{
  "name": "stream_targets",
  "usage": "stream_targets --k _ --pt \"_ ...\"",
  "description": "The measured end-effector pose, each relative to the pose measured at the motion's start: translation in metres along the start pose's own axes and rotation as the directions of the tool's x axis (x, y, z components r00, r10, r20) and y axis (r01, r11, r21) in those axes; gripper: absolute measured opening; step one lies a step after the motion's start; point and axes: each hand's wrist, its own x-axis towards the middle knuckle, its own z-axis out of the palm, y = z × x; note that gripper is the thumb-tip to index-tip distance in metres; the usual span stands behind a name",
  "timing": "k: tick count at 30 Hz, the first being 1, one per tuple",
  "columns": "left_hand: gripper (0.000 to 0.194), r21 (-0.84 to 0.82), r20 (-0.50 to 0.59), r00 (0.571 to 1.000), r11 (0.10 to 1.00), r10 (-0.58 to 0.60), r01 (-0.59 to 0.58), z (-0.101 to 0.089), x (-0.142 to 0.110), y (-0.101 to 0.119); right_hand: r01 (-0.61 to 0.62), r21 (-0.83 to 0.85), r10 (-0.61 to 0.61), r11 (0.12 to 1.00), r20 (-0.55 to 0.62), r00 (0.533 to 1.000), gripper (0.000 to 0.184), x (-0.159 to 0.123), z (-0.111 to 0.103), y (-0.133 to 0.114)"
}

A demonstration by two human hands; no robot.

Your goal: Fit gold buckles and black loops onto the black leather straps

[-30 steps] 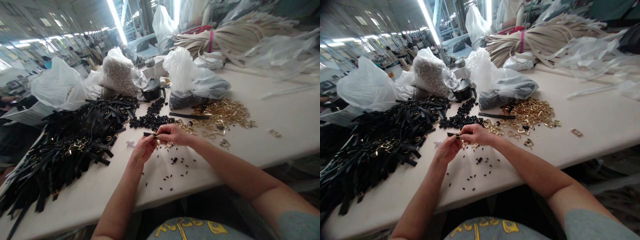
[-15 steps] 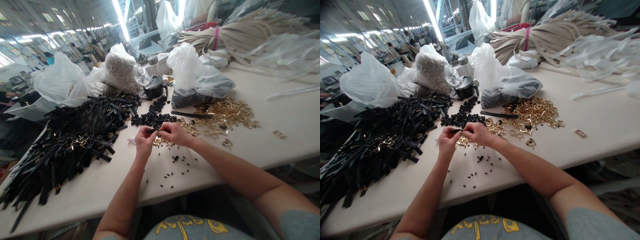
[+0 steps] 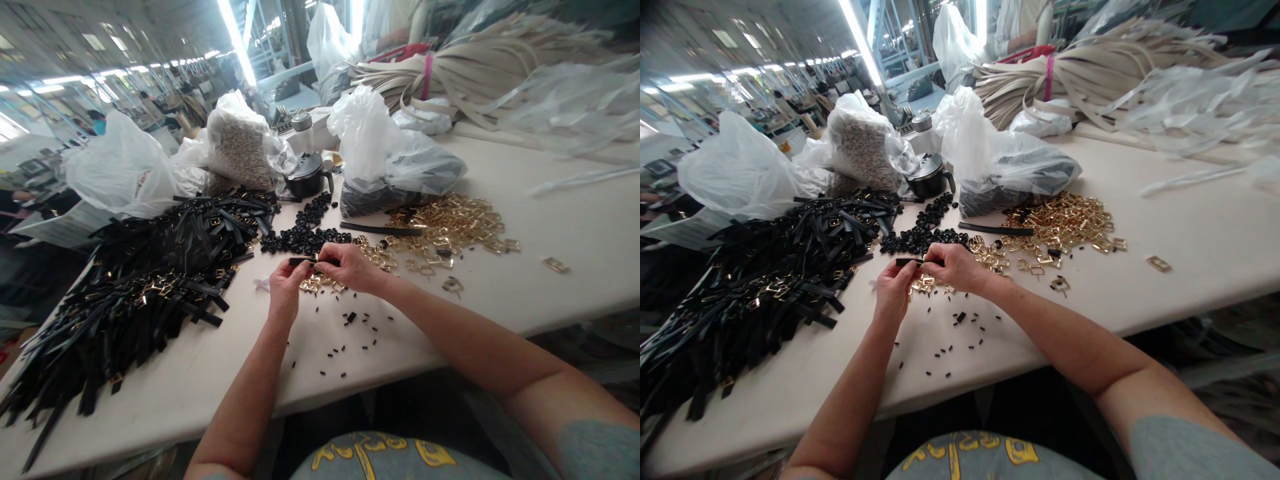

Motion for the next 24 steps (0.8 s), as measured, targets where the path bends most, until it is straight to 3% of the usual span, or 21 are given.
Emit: stream_targets --k 3,6,8,11,14,18,21,24 --pt "0.029 -0.176 0.063 0.965 0.949 -0.254 0.261 0.001 0.003 0.005 0.022 -0.042 -0.021 0.999 0.019 1.0 0.016 0.0 -0.002 0.0" --pt "0.028 -0.231 0.148 0.906 0.877 -0.396 0.421 0.0 0.003 0.01 0.018 0.003 -0.019 1.0 0.083 0.996 0.014 -0.001 -0.004 -0.001" --pt "0.027 -0.231 0.186 0.882 0.853 -0.433 0.468 -0.001 0.002 0.013 -0.028 0.089 0.016 0.996 0.141 0.99 0.014 -0.002 -0.005 -0.003" --pt "0.03 -0.216 0.183 0.884 0.86 -0.43 0.462 -0.004 0.002 0.012 -0.124 0.235 0.07 0.964 0.227 0.971 0.017 -0.002 -0.006 -0.005" --pt "0.032 -0.155 0.119 0.935 0.924 -0.333 0.349 -0.004 0.003 0.009 -0.162 0.268 0.092 0.95 0.257 0.962 0.017 -0.002 -0.004 -0.004" --pt "0.029 0.041 0.027 0.996 0.996 -0.081 0.08 -0.003 0.003 0.004 -0.151 0.167 0.122 0.974 0.174 0.977 0.013 -0.003 0.001 -0.001" --pt "0.025 0.195 0.006 0.995 0.976 0.1 -0.099 -0.002 0.0 0.001 -0.167 0.136 0.15 0.977 0.127 0.981 0.011 -0.004 0.003 0.0" --pt "0.017 0.386 0.035 0.955 0.878 0.294 -0.284 -0.003 -0.003 0.001 -0.202 0.15 0.186 0.968 0.111 0.976 0.015 -0.003 0.004 -0.001"
